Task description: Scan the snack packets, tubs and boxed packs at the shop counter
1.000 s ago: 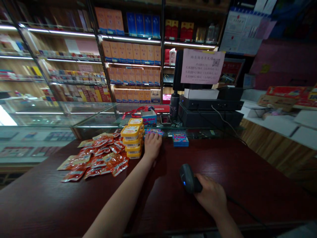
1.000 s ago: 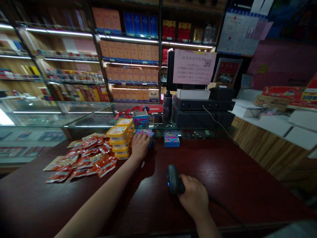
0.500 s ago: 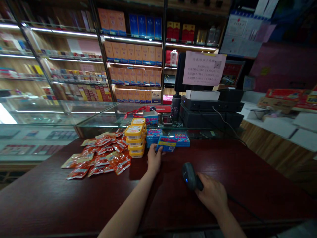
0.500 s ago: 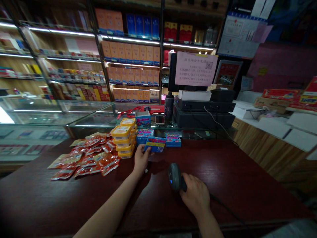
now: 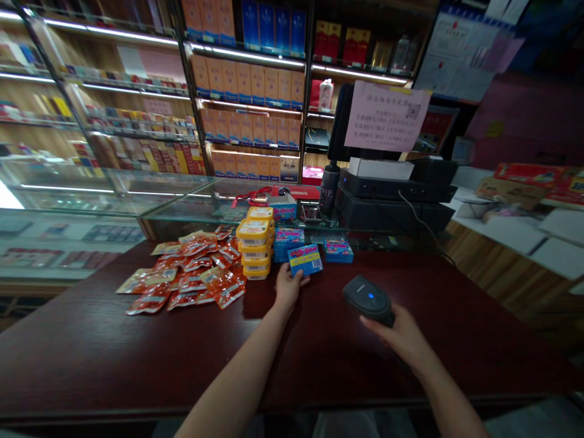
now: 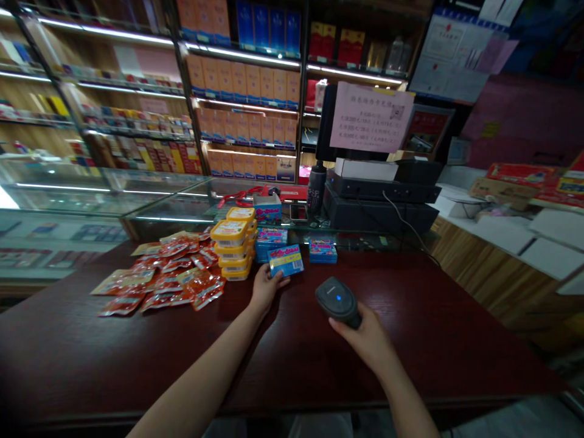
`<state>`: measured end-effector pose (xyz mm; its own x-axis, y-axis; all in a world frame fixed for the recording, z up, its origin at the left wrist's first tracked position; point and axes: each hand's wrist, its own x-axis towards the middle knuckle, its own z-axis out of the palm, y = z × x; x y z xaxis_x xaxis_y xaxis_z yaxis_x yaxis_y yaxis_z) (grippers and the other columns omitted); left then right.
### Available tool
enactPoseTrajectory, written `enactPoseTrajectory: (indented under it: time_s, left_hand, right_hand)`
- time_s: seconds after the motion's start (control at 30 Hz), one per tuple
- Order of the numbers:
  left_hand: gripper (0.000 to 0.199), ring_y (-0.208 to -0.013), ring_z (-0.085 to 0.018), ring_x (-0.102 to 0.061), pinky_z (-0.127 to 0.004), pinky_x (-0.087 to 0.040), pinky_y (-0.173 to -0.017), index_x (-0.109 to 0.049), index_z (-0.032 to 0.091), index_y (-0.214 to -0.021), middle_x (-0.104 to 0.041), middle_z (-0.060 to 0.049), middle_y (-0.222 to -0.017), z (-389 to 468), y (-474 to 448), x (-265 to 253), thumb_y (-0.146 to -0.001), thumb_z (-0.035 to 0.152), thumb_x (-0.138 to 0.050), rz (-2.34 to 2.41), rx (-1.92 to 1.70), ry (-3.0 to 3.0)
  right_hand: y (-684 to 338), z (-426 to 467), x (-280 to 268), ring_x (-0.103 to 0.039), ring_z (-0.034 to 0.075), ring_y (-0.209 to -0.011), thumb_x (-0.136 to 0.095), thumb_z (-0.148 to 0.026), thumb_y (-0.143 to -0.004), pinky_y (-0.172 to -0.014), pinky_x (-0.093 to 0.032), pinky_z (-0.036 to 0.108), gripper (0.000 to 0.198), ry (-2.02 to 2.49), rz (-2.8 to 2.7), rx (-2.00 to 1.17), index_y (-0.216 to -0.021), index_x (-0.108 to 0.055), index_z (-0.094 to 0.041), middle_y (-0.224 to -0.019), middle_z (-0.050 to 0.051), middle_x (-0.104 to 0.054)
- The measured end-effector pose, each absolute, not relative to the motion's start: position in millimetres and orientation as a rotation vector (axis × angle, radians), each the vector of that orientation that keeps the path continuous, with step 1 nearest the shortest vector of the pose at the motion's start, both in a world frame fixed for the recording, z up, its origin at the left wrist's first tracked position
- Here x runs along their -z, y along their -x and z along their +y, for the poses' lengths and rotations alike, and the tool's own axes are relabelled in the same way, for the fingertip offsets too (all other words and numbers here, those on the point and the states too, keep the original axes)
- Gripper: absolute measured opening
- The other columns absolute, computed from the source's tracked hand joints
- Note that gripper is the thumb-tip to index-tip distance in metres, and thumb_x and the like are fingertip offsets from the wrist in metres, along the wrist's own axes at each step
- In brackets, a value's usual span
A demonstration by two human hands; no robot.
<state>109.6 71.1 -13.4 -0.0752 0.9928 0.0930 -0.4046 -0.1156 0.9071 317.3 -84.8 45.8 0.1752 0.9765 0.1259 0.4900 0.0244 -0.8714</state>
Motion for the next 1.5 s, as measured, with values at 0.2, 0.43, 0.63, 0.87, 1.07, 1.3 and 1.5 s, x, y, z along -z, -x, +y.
enactPoseTrajectory:
  time_s: [0.2,0.43,0.63,0.87,1.07,1.3,1.5]
  left_hand:
    - [0.027,-0.079,-0.017,-0.067,-0.04,-0.059,-0.074,-0.052,0.014,-0.098,-0.064,-0.006,-0.093,69.4,-111.0,12.8,-0.074,0.015,-0.064,0.925,-1.479,-0.993]
    - [0.032,-0.078,-0.016,-0.066,-0.038,-0.06,-0.071,-0.049,0.015,-0.1,-0.063,-0.007,-0.095,71.3,-111.6,15.3,-0.073,0.018,-0.066,0.88,-1.498,-0.958]
    - [0.035,-0.077,-0.016,-0.066,-0.037,-0.06,-0.07,-0.048,0.016,-0.099,-0.063,-0.007,-0.095,70.2,-111.0,13.8,-0.072,0.02,-0.068,0.875,-1.491,-0.953]
    - [0.045,-0.08,-0.017,-0.065,-0.036,-0.059,-0.07,-0.05,0.015,-0.098,-0.064,-0.006,-0.094,66.8,-110.2,10.3,-0.064,0.03,-0.075,0.826,-1.486,-0.991]
    - [0.027,-0.078,-0.016,-0.062,-0.031,-0.052,-0.073,-0.059,0.016,-0.089,-0.064,-0.003,-0.085,63.3,-108.3,-3.5,-0.069,0.031,-0.069,0.953,-1.61,-1.366]
    - [0.012,-0.082,-0.018,-0.06,-0.03,-0.046,-0.077,-0.064,0.019,-0.087,-0.066,-0.004,-0.084,69.0,-110.9,-42.0,-0.079,0.027,-0.06,1.207,-1.643,-2.021]
    - [0.022,-0.094,-0.022,-0.053,-0.034,-0.043,-0.081,-0.063,0.021,-0.101,-0.062,-0.007,-0.097,93.7,-134.5,-71.4,-0.084,0.021,-0.05,1.286,-1.233,-2.812]
  right_hand:
    - [-307.7,-92.8,-54.4,-0.041,0.011,-0.038,-0.07,-0.047,-0.061,-0.04,-0.033,0.024,0.04,1.606,-1.238,-0.835,-0.084,-0.063,-0.015,-0.041,-0.007,-0.047]
    - [-304.3,-95.4,-54.6,-0.038,0.009,-0.036,-0.069,-0.049,-0.061,-0.039,-0.031,0.022,0.039,1.587,-1.184,-0.865,-0.08,-0.06,-0.015,-0.042,-0.008,-0.046]
    - [-312.1,-91.4,-52.4,-0.063,0.02,-0.071,-0.064,-0.043,-0.071,-0.062,-0.046,0.029,0.035,1.616,-1.531,-0.596,-0.093,-0.064,-0.016,-0.081,0.007,-0.07]
    - [-312.9,-87.1,-22.8,-0.065,0.021,-0.075,-0.059,-0.02,-0.07,-0.063,-0.04,0.027,0.03,1.996,-1.877,0.184,-0.099,-0.063,-0.022,-0.084,0.004,-0.07]
    - [-319.0,-84.6,0.4,-0.064,0.02,-0.082,-0.054,-0.015,-0.07,-0.073,-0.043,0.03,0.033,1.877,-1.935,0.233,-0.102,-0.061,-0.021,-0.093,0.004,-0.07]
    - [-319.1,-81.9,2.2,-0.064,0.02,-0.079,-0.054,-0.018,-0.073,-0.071,-0.044,0.03,0.029,1.846,-1.879,0.227,-0.1,-0.063,-0.022,-0.09,0.004,-0.07]
    - [-317.8,-81.8,0.0,-0.064,0.019,-0.079,-0.053,-0.014,-0.072,-0.072,-0.042,0.029,0.03,1.849,-1.849,0.169,-0.099,-0.062,-0.023,-0.089,0.002,-0.069]
